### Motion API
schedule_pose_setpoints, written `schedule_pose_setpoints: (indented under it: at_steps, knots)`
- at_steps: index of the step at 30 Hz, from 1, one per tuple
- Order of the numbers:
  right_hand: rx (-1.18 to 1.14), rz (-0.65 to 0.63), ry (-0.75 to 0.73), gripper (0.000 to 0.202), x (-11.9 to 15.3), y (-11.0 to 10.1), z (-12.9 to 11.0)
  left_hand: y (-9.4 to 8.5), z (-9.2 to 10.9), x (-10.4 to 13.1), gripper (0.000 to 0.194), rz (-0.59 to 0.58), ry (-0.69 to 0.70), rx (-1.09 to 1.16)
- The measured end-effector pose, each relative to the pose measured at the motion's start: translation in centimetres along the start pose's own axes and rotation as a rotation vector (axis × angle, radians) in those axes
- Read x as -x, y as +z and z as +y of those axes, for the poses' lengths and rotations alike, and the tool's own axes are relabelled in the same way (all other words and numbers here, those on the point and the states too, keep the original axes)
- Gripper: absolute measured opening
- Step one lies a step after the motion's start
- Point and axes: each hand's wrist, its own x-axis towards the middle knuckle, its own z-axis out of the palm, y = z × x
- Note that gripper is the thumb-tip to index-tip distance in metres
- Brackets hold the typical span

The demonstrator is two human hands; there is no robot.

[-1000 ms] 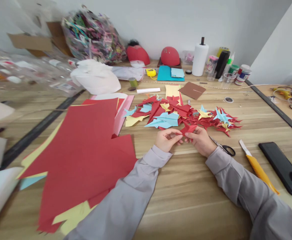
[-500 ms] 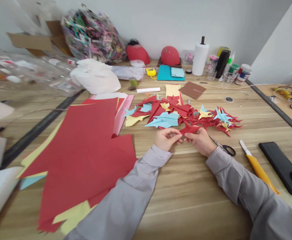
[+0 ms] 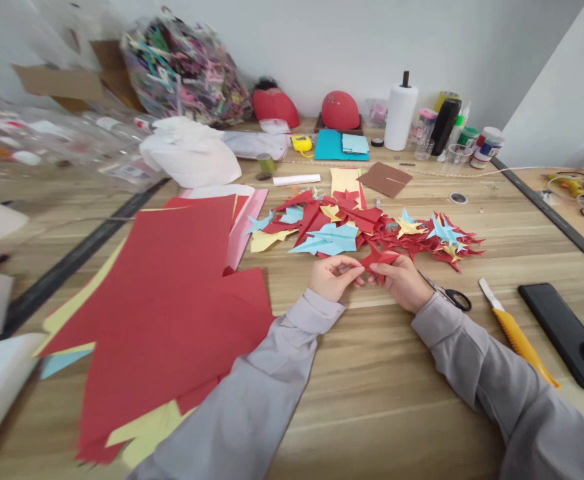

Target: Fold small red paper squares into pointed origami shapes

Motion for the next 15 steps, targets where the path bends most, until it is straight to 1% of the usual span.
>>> schedule_pose_setpoints:
  at_steps: [6, 12, 15]
  knots:
    - [-0.002, -0.002, -0.022, 0.012, -0.05, 0.12, -0.07, 0.08, -0.10, -0.13, 0.024, 0.004, -0.013, 0.015]
    - [0.094, -0.020, -0.078, 0.013, -0.08, -0.15, 0.32, 0.09, 0.02, -0.14, 0.022, 0.026, -0.014, 0.046]
    - [0.068, -0.030, -0.071, 0.011, -0.13, -0.28, 0.42, 0.14, 0.09, -0.13, 0.022, 0.030, -0.015, 0.040]
